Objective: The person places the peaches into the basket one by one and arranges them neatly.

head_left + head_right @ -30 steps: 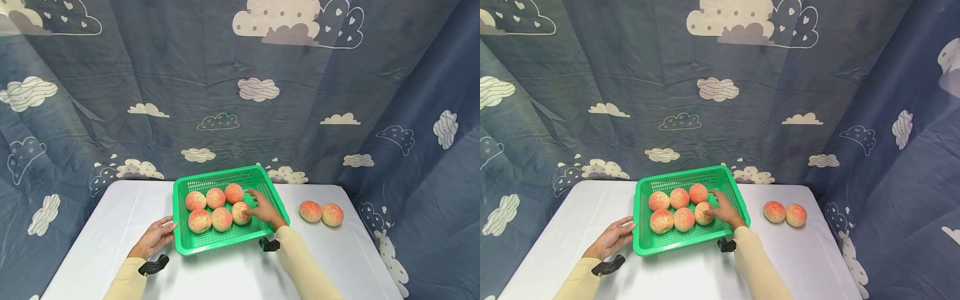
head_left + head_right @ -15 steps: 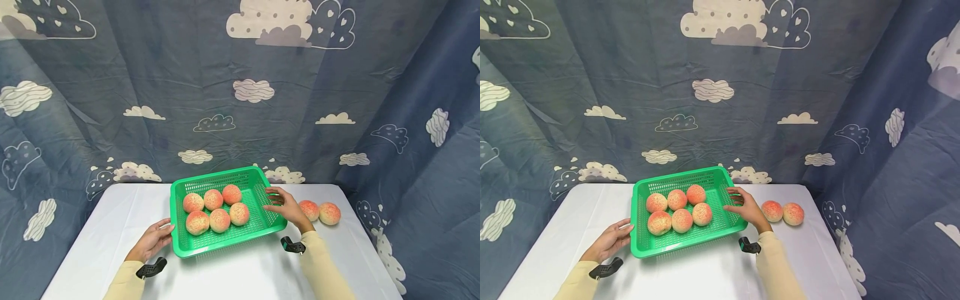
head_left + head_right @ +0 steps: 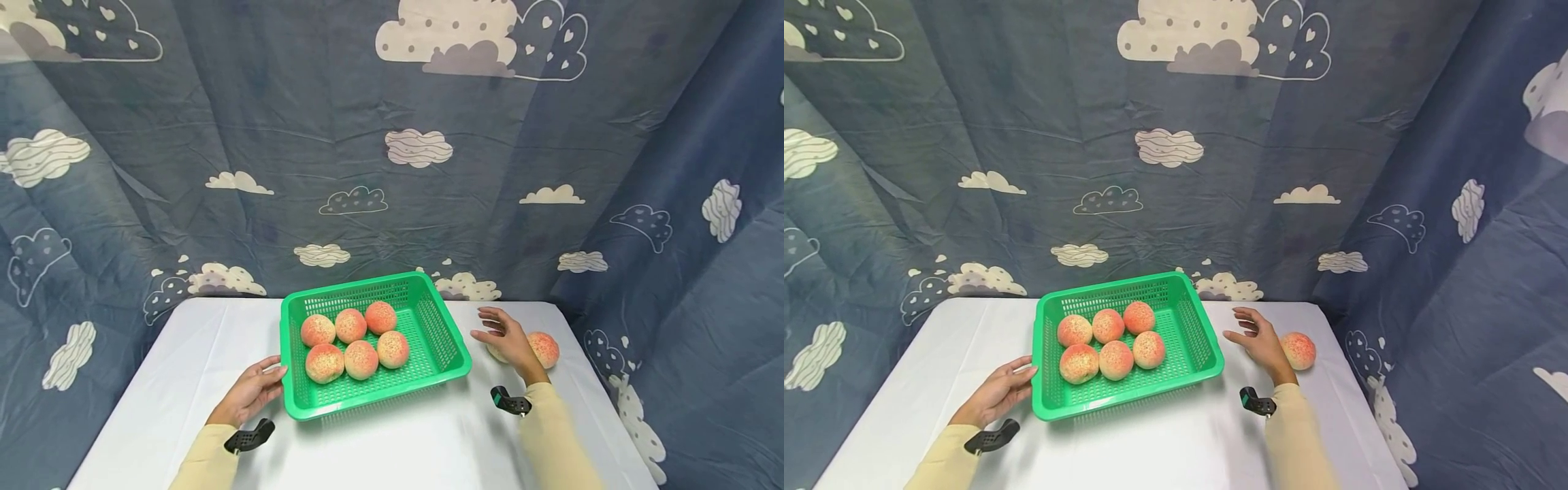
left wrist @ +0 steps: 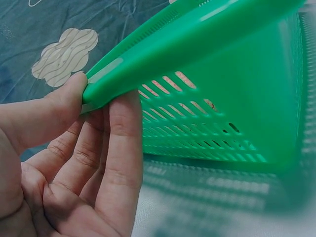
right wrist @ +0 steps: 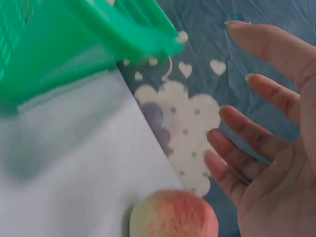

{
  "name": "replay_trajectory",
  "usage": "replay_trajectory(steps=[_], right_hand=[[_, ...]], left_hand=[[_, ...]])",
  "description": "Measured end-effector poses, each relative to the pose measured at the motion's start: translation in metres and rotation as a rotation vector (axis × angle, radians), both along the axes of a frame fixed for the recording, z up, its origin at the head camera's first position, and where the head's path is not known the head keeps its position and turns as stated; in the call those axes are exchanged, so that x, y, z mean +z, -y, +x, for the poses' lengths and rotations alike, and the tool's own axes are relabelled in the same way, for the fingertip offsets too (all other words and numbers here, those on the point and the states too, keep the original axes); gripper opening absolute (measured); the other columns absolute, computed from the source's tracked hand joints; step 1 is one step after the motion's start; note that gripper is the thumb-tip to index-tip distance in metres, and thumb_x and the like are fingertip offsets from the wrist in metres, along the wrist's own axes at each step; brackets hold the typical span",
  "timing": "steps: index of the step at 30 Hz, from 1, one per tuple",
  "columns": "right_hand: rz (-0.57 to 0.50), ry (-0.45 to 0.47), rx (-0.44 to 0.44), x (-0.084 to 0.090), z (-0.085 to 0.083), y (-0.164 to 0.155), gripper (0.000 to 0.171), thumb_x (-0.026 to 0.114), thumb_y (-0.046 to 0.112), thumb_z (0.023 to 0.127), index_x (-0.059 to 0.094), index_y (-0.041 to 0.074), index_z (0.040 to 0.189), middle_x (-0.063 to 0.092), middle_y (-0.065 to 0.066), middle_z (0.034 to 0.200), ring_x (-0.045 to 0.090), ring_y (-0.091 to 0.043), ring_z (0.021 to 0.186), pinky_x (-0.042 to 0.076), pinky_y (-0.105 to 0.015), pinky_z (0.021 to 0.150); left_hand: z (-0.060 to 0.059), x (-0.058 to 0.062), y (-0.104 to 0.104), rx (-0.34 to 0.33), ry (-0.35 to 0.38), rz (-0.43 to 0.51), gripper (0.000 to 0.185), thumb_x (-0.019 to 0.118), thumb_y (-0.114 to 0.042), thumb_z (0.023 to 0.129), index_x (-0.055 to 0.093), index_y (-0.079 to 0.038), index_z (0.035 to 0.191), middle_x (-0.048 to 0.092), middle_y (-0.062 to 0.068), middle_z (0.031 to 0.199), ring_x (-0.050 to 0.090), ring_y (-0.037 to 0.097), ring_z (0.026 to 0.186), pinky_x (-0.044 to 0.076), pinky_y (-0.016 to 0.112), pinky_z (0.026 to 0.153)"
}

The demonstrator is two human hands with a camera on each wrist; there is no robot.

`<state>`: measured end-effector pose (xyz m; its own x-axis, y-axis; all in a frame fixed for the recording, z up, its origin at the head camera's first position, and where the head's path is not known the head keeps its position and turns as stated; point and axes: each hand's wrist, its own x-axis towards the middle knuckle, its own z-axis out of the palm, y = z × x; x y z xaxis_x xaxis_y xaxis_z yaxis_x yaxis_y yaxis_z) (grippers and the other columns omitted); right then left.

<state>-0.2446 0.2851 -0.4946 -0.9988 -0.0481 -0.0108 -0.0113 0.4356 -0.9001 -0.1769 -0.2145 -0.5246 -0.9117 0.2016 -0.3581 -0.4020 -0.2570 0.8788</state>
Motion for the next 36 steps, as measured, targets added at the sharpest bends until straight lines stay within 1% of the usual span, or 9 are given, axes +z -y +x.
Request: replay_trajectory(steps=[4, 9, 13, 16, 23, 26, 30, 33, 36], right_hand=[[0.055, 0.021, -0.058, -0.005, -0.001, -0.014, 0.071, 0.077, 0.026, 0.084, 0.041, 0.005, 0.142, 0.038, -0.024, 0.144, 0.039, -0.041, 0.128, 0.035, -0.054, 0.105], [0.097, 0.038, -0.100, -0.010, -0.003, -0.029, 0.073, 0.077, 0.025, 0.083, 0.041, 0.004, 0.142, 0.034, -0.024, 0.147, 0.026, -0.042, 0.136, 0.027, -0.057, 0.110], [0.142, 0.104, -0.135, -0.017, -0.005, -0.037, 0.075, 0.077, 0.028, 0.083, 0.040, 0.005, 0.143, 0.028, -0.023, 0.151, 0.018, -0.043, 0.140, 0.021, -0.062, 0.111], [0.177, 0.154, -0.151, -0.024, -0.008, -0.040, 0.074, 0.075, 0.026, 0.084, 0.038, 0.006, 0.144, 0.024, -0.024, 0.153, 0.015, -0.044, 0.141, 0.019, -0.064, 0.110], [0.254, 0.168, -0.125, -0.039, -0.015, -0.039, 0.074, 0.075, 0.018, 0.082, 0.038, 0.003, 0.144, 0.029, -0.028, 0.149, 0.028, -0.045, 0.136, 0.029, -0.061, 0.108], [0.312, 0.166, -0.115, -0.043, -0.017, -0.036, 0.074, 0.076, 0.017, 0.081, 0.039, 0.004, 0.144, 0.031, -0.028, 0.148, 0.028, -0.046, 0.135, 0.027, -0.063, 0.107], [0.418, 0.113, -0.102, -0.047, -0.016, -0.034, 0.070, 0.077, 0.016, 0.078, 0.045, 0.002, 0.140, 0.039, -0.028, 0.143, 0.032, -0.047, 0.132, 0.022, -0.067, 0.106], [0.483, 0.063, -0.090, -0.050, -0.014, -0.033, 0.067, 0.076, 0.015, 0.076, 0.050, 0.001, 0.136, 0.046, -0.029, 0.137, 0.037, -0.048, 0.127, 0.022, -0.068, 0.103], [0.476, 0.077, -0.070, -0.054, -0.012, -0.029, 0.067, 0.076, 0.015, 0.076, 0.048, 0.002, 0.136, 0.045, -0.030, 0.135, 0.038, -0.049, 0.124, 0.026, -0.067, 0.103]], left_hand=[[0.000, -0.001, 0.000, -0.003, 0.000, 0.003, 0.049, 0.055, -0.007, 0.098, 0.031, 0.008, 0.138, 0.069, -0.001, 0.097, 0.067, 0.011, 0.090, 0.056, 0.028, 0.081], [0.000, -0.001, 0.000, -0.007, -0.002, 0.006, 0.046, 0.055, -0.006, 0.098, 0.033, 0.007, 0.136, 0.069, -0.001, 0.097, 0.067, 0.011, 0.089, 0.056, 0.028, 0.080], [0.000, -0.001, -0.001, 0.000, 0.005, 0.011, 0.044, 0.055, -0.006, 0.098, 0.035, 0.006, 0.135, 0.069, -0.001, 0.096, 0.067, 0.011, 0.089, 0.056, 0.028, 0.079], [0.000, -0.001, -0.001, 0.002, 0.005, 0.012, 0.044, 0.056, -0.006, 0.097, 0.035, 0.006, 0.135, 0.069, -0.001, 0.096, 0.067, 0.011, 0.089, 0.056, 0.028, 0.079], [0.001, 0.001, -0.001, 0.002, 0.007, 0.012, 0.044, 0.056, -0.006, 0.097, 0.036, 0.006, 0.134, 0.069, 0.000, 0.096, 0.067, 0.011, 0.089, 0.056, 0.027, 0.079], [0.001, 0.001, -0.001, 0.003, 0.008, 0.010, 0.044, 0.056, -0.006, 0.097, 0.036, 0.006, 0.134, 0.069, 0.000, 0.097, 0.067, 0.011, 0.089, 0.056, 0.027, 0.079], [0.001, 0.001, -0.001, 0.001, 0.006, 0.003, 0.044, 0.056, -0.007, 0.097, 0.036, 0.006, 0.134, 0.069, 0.000, 0.097, 0.067, 0.012, 0.089, 0.056, 0.027, 0.079], [0.001, 0.001, -0.001, -0.002, 0.001, 0.005, 0.043, 0.056, -0.007, 0.097, 0.036, 0.006, 0.134, 0.069, 0.000, 0.096, 0.067, 0.011, 0.089, 0.056, 0.027, 0.079], [0.001, 0.001, -0.001, 0.000, 0.000, 0.011, 0.040, 0.055, -0.006, 0.098, 0.038, 0.005, 0.132, 0.069, -0.001, 0.094, 0.067, 0.011, 0.088, 0.056, 0.026, 0.079]])
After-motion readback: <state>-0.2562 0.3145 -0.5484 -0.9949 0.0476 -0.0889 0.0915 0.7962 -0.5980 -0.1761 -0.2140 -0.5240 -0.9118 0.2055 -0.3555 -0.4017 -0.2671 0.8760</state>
